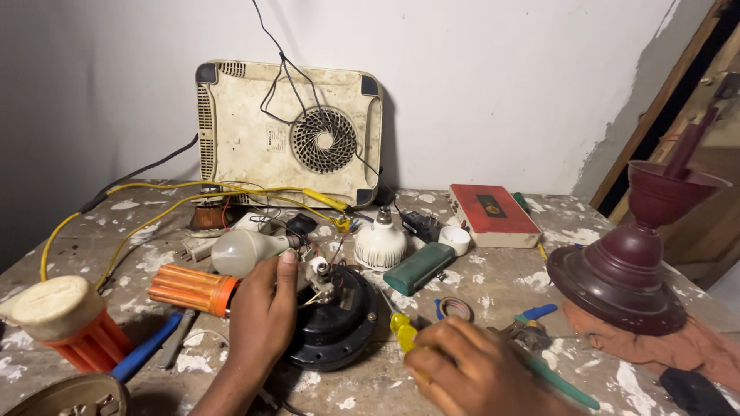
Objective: The person uses a yellow-handled screwdriver to unscrew fasteners from a black round motor housing on a cluttered workbench, holding the housing steady with the other hand. They reposition the housing, work on different screws, and handle a white cylindrical component and wires attached to the assembly.
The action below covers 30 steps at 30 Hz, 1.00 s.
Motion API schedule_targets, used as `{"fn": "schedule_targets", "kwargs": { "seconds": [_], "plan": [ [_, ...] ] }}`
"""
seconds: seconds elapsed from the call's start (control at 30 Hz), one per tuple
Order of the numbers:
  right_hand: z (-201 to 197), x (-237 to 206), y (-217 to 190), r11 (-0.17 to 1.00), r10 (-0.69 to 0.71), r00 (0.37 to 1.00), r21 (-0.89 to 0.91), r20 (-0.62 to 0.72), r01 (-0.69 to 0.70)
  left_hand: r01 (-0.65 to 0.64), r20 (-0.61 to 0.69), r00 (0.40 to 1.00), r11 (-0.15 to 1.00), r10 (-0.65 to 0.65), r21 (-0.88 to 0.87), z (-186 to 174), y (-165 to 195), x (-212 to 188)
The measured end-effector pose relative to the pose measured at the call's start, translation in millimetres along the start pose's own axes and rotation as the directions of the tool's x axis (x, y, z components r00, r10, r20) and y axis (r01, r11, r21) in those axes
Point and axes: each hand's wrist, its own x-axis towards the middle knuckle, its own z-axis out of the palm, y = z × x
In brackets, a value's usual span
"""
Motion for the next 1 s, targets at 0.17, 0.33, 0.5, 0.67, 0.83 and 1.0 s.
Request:
{"fn": "schedule_targets", "kwargs": {
  "seconds": [0.17, 0.33, 0.5, 0.67, 0.83, 1.0],
  "plan": [
    [3.1, -16.0, 0.9, 0.98, 0.087, 0.95, 0.148, 0.299, -0.136, 0.014, 0.003, 1.0, 1.0, -0.014, -0.013, 2.6, 5.9, -4.7],
    [-3.7, -13.6, 0.7, 0.897, 0.132, 0.891, 0.33, 0.434, -0.294, -0.01, -0.004, 1.0, 1.0, 0.01, -0.018, 1.7, 6.8, -6.2],
    [-10.6, -5.4, -10.1, 0.892, 0.15, 0.859, 0.308, 0.489, -0.331, -0.018, -0.016, 1.0, 1.0, 0.018, -0.01, 2.7, 3.6, -8.4],
    [-15.8, 2.4, -19.8, 0.877, 0.172, 0.817, 0.292, 0.55, -0.381, 0.007, 0.014, 1.0, 1.0, -0.007, 0.007, 1.2, 1.0, -9.5],
    [-21.8, 12.6, -18.1, 0.912, 0.178, 0.846, 0.24, 0.502, -0.334, -0.021, -0.003, 1.0, 1.0, 0.021, 0.004, -0.7, 2.8, -8.6],
    [-14.3, 27.4, -7.5, 0.937, 0.253, 0.909, 0.149, 0.331, -0.315, -0.031, -0.014, 0.999, 0.999, 0.031, -0.022, -0.2, 0.5, -8.9]
  ]
}}
